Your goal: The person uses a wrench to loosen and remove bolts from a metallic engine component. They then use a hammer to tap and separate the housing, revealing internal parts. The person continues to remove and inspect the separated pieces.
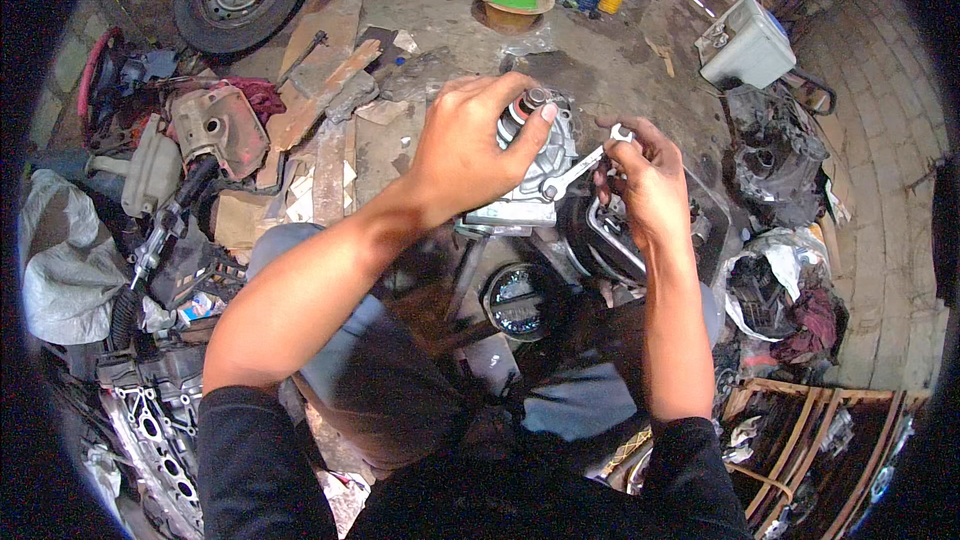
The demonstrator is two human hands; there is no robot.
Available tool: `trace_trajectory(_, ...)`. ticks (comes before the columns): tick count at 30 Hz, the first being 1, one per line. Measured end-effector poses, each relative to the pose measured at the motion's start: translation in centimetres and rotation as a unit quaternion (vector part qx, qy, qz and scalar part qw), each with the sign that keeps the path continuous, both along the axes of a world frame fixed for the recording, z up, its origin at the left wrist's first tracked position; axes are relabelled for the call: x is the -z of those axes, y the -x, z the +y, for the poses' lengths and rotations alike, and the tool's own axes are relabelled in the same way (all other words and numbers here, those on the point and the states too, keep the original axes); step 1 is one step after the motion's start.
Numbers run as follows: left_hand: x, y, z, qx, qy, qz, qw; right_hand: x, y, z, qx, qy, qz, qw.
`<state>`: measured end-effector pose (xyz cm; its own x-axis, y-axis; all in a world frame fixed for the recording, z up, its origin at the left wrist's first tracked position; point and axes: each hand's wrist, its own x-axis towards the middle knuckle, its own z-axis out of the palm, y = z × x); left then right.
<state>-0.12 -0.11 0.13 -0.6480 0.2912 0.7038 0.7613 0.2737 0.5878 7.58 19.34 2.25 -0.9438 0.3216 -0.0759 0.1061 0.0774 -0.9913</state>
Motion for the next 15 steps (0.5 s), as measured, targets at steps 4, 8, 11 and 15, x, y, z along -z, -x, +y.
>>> trace_trajectory(4, 0.1, 0.0, -0.1, 0.003, -0.001, 0.010, 1.000, 0.0, 1.3, -0.7, -0.031, -0.036, 0.002, 0.999)
trace_trajectory(8, -0.3, -0.3, -0.1, 0.009, -0.003, -0.004, 1.000, 0.3, 2.5, -1.7, -0.055, -0.103, 0.055, 0.992)
trace_trajectory(11, -0.1, 0.0, -0.1, 0.010, -0.008, 0.014, 1.000, -0.2, 2.7, -2.1, -0.061, -0.119, 0.043, 0.990)
trace_trajectory(15, -0.3, 0.4, 0.0, 0.006, -0.005, -0.019, 1.000, -0.6, 2.8, -1.2, -0.056, -0.034, 0.016, 0.998)
